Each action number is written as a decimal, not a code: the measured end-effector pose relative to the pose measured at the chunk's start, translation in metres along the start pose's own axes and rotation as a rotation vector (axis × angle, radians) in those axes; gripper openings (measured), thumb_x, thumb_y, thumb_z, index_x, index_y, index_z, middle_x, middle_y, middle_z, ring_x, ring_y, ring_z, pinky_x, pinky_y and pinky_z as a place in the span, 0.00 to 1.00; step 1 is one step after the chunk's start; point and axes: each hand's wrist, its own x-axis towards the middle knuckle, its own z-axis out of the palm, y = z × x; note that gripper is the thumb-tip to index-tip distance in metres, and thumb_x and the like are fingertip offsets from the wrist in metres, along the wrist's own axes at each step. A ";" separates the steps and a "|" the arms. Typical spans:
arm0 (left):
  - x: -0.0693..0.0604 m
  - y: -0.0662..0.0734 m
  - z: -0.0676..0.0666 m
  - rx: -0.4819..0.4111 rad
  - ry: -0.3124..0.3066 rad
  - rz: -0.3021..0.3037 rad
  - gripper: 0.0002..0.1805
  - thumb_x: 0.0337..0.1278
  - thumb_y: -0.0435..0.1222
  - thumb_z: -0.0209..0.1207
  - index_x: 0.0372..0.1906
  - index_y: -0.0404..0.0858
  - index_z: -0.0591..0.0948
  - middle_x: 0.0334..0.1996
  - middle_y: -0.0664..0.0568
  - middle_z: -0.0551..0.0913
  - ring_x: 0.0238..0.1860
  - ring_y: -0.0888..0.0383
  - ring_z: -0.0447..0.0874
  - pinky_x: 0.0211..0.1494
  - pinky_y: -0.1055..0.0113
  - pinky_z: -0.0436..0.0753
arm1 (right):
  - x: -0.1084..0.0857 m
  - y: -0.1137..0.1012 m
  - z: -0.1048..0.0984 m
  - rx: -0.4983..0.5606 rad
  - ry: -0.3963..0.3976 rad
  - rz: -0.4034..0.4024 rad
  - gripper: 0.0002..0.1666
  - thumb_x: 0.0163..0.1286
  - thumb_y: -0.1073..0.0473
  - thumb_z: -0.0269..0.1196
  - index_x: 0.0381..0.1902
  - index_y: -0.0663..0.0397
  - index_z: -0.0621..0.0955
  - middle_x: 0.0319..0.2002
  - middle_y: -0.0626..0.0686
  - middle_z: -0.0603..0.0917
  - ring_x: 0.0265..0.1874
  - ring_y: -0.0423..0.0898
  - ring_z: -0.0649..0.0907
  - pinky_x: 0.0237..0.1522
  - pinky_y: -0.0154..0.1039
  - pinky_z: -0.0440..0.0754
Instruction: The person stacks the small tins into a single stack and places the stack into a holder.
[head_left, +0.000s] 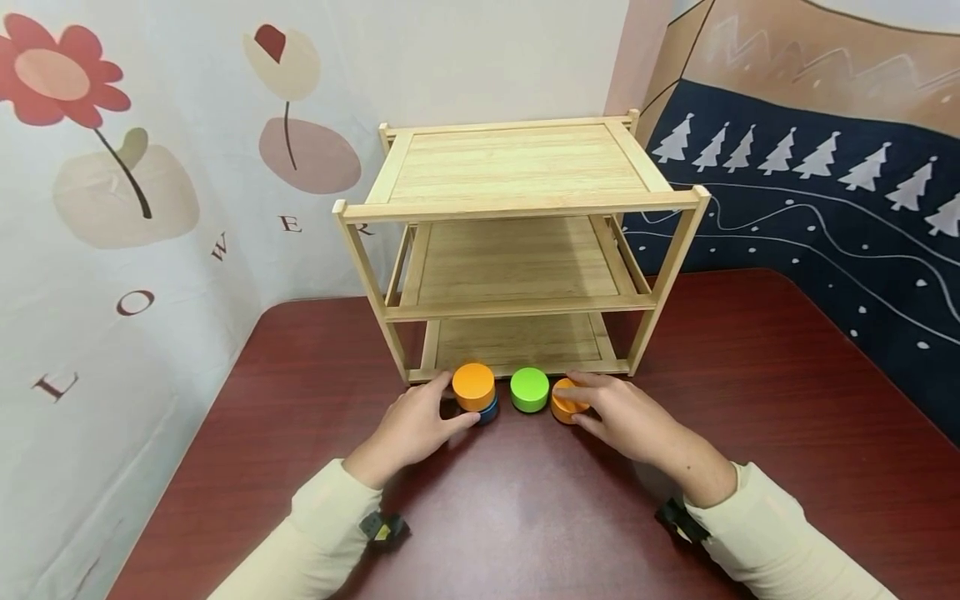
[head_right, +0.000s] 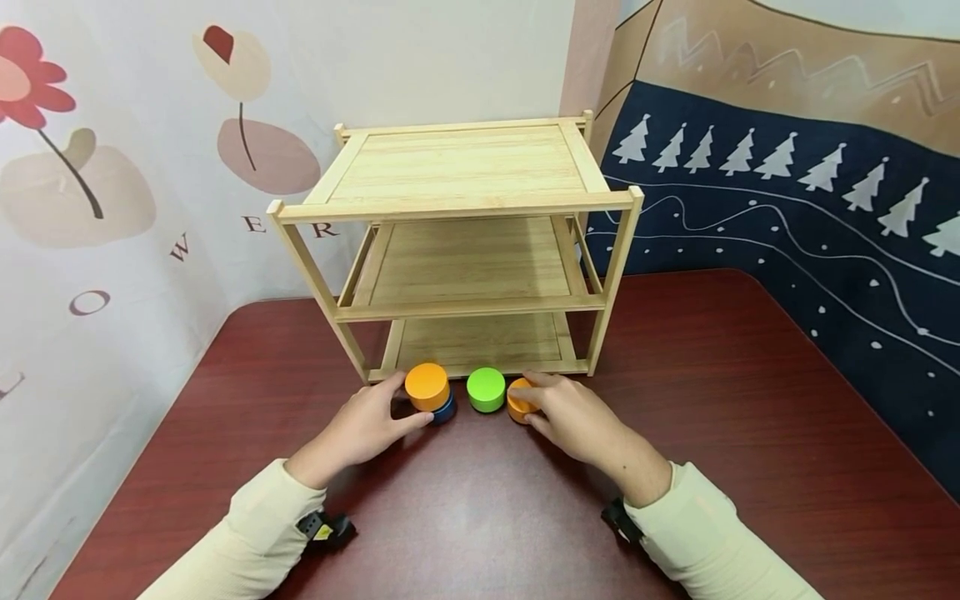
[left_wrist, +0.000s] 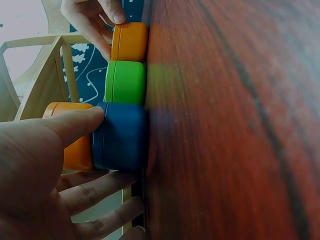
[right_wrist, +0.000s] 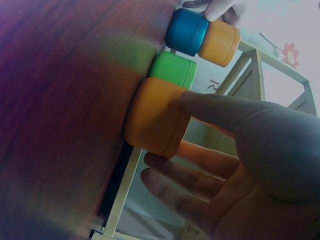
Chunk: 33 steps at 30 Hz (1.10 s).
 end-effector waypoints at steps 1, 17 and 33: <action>0.000 0.000 0.000 0.002 -0.003 -0.001 0.39 0.56 0.55 0.68 0.68 0.41 0.72 0.57 0.48 0.84 0.59 0.48 0.83 0.57 0.44 0.80 | 0.000 0.000 0.000 0.000 0.001 -0.002 0.22 0.63 0.63 0.70 0.56 0.52 0.85 0.60 0.66 0.81 0.51 0.56 0.86 0.46 0.47 0.85; -0.006 0.002 0.000 0.043 -0.010 0.024 0.41 0.57 0.55 0.67 0.70 0.39 0.71 0.59 0.47 0.83 0.60 0.46 0.82 0.60 0.44 0.79 | 0.000 -0.001 -0.001 -0.001 0.009 -0.014 0.21 0.63 0.65 0.70 0.55 0.53 0.85 0.60 0.66 0.81 0.49 0.54 0.87 0.43 0.45 0.86; -0.007 0.003 0.000 0.059 0.013 0.060 0.37 0.56 0.54 0.69 0.67 0.42 0.74 0.52 0.50 0.86 0.54 0.47 0.85 0.55 0.46 0.81 | 0.000 -0.003 0.000 -0.023 0.028 -0.052 0.19 0.63 0.65 0.70 0.53 0.55 0.85 0.54 0.61 0.84 0.51 0.54 0.86 0.49 0.49 0.85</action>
